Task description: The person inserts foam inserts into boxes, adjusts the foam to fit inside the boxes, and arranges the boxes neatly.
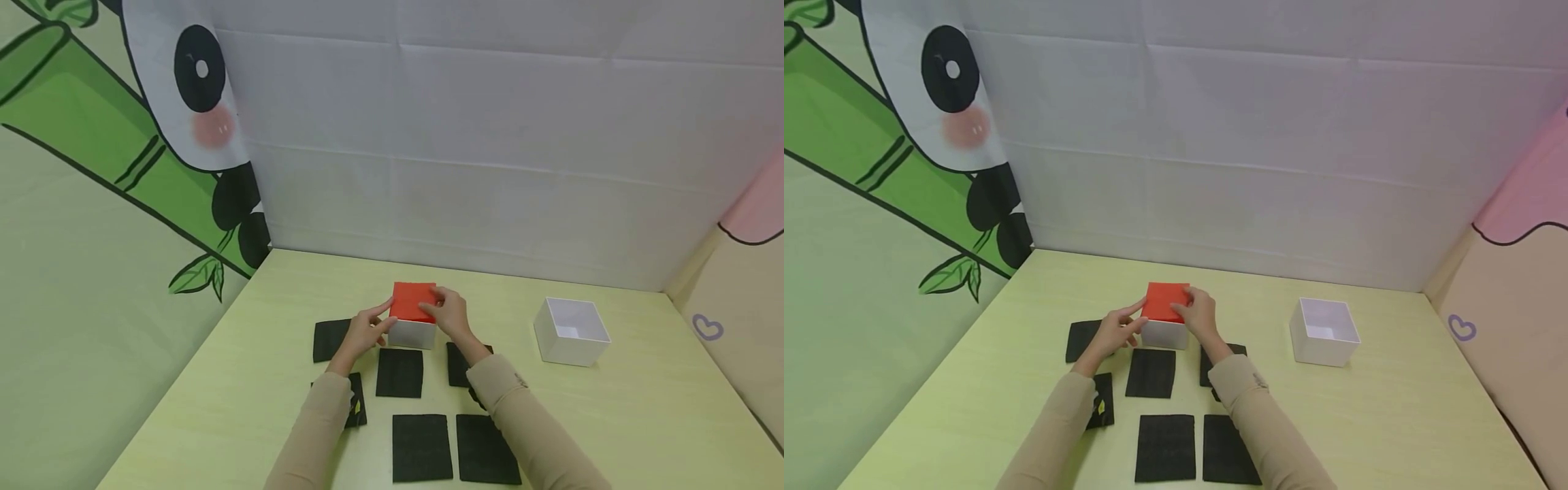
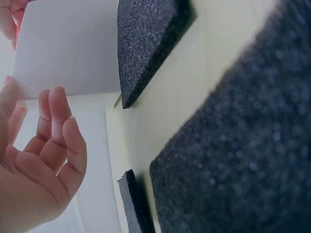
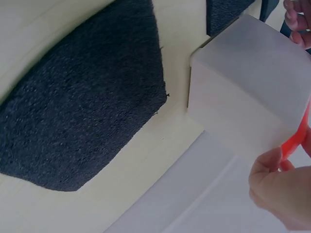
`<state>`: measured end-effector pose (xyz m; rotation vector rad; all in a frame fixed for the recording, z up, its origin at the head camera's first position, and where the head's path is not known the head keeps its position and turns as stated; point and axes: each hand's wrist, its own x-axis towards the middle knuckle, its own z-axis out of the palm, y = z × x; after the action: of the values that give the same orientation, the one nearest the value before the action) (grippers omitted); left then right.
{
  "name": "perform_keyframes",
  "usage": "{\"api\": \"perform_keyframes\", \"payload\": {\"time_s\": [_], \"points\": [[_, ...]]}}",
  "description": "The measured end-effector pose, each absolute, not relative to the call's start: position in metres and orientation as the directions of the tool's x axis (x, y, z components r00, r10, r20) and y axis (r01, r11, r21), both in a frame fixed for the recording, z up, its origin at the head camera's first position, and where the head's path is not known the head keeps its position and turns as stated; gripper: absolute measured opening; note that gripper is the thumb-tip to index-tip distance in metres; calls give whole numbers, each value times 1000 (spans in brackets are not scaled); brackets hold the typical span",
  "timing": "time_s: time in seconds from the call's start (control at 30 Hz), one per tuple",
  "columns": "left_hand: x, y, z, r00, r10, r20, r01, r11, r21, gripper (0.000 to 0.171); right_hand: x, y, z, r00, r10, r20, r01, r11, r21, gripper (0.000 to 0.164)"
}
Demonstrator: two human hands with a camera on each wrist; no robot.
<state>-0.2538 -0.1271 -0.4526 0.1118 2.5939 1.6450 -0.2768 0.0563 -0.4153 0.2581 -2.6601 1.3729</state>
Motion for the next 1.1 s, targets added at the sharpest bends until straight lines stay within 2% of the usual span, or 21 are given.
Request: {"api": "perform_keyframes", "payload": {"time_s": [0.13,0.5,0.63,0.73,0.9,1.1], "points": [[-254,-127,-453,-995,92,-26,16,430,903,52,-275,56,-417,-958,-142,249,-280,645,-711,41],[-254,-127,-455,-995,98,-24,18,408,913,52,-274,60,-427,-944,-201,263,-326,703,-632,27],[-253,-128,-454,-994,111,-7,39,405,914,53,-275,61,-428,-907,-246,342,-402,750,-526,36],[-253,-128,-454,-994,111,-6,39,397,917,53,-275,61,-427,-850,-353,390,-498,779,-381,47],[-254,-128,-454,-994,112,-2,42,393,919,53,-276,61,-427,-771,-545,331,-622,757,-202,55],[-255,-128,-455,-994,113,-4,41,392,919,52,-276,59,-429,-754,-617,227,-653,740,-160,55]]}}
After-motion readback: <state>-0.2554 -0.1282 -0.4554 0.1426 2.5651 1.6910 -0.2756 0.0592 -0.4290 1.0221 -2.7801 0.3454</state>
